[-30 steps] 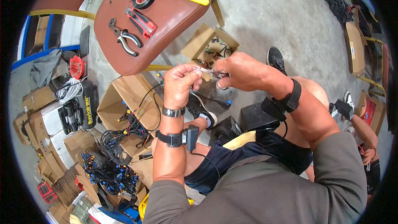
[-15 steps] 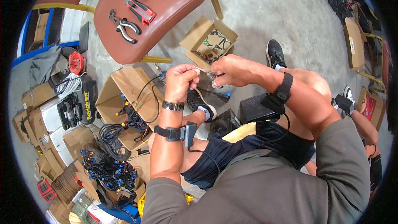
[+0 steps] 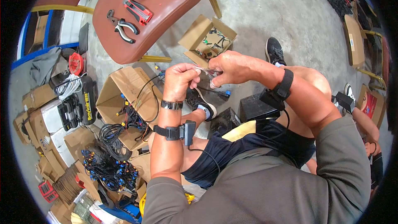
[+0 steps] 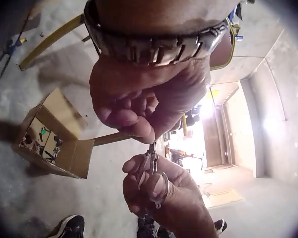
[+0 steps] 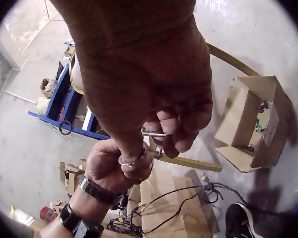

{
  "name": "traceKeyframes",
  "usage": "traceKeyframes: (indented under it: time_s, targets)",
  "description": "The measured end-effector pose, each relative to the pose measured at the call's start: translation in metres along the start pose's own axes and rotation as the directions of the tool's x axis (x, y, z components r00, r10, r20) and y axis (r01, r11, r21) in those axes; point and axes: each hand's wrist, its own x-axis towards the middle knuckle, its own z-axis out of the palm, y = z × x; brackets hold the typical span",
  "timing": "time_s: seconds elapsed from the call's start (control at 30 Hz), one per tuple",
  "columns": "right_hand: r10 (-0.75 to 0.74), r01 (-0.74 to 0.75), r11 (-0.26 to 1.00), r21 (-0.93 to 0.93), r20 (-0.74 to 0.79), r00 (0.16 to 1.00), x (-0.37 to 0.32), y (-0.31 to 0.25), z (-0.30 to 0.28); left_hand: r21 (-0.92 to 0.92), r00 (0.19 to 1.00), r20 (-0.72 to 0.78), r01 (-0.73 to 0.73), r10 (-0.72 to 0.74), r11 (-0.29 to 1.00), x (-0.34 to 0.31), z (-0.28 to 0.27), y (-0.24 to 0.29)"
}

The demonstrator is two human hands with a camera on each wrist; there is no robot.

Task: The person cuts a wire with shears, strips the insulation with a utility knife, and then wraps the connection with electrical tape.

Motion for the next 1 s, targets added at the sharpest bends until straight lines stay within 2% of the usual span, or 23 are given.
traceKeyframes:
  time_s: [0.3,0.4,0.7,1.0]
  targets:
    - [0.059,-0.059,0.998,0.020,0.016,0.998,-0.001,-0.002,-0.006,0.046,1.000,0.025,0.008,-0.009,0.999,0.006,-0.003,0.005]
    - [0.131,-0.131,0.991,0.020,0.011,0.991,-0.002,-0.008,-0.008,0.034,0.999,0.042,-0.003,0.002,0.999,0.008,0.000,0.004]
    - [0.158,-0.161,0.970,-0.183,-0.033,0.987,-0.004,-0.014,-0.015,-0.002,0.999,0.048,-0.023,0.023,1.000,0.008,0.001,0.010]
    - [0.043,-0.067,0.975,-0.210,-0.114,0.993,-0.003,-0.005,-0.009,-0.014,0.998,0.059,-0.028,0.029,1.000,0.008,0.003,0.012]
